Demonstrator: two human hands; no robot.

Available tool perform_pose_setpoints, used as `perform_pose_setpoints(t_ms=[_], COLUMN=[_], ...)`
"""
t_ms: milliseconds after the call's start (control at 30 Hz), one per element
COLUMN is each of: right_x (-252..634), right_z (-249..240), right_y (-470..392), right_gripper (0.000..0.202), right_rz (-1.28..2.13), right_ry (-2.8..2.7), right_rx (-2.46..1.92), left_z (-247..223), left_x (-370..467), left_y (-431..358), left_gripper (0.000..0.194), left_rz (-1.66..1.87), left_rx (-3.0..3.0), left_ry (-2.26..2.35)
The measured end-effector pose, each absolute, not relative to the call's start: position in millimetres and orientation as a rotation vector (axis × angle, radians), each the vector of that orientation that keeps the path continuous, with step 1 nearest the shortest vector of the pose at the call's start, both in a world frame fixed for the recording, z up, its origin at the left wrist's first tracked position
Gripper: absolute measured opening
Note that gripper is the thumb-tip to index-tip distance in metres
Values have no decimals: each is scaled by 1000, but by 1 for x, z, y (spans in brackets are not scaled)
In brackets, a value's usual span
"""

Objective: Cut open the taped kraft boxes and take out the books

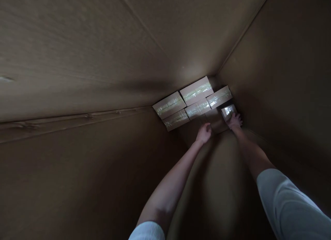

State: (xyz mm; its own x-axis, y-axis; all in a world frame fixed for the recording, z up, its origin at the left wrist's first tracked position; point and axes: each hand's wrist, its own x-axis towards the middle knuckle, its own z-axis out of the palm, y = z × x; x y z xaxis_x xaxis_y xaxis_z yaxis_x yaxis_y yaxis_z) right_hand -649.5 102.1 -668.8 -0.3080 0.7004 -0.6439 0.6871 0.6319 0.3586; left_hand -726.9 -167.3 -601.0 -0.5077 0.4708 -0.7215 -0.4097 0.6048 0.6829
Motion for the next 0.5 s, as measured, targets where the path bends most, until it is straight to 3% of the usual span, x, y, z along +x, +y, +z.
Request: perform_pose_setpoints(t_ms=[233, 500], right_x=[-655, -666], right_z=[-662, -647], right_y=[91, 69], right_gripper=[82, 98], right_rz=[54, -109], right_ry=[2026, 2015], right_rx=[1134, 1204], left_z=[-606, -618], left_x=[-718, -718], left_y=[-183, -189], left_gripper=[42, 42], left_rz=[1112, 1088], left_rx=[-21, -85], left_ry=[1774, 1814])
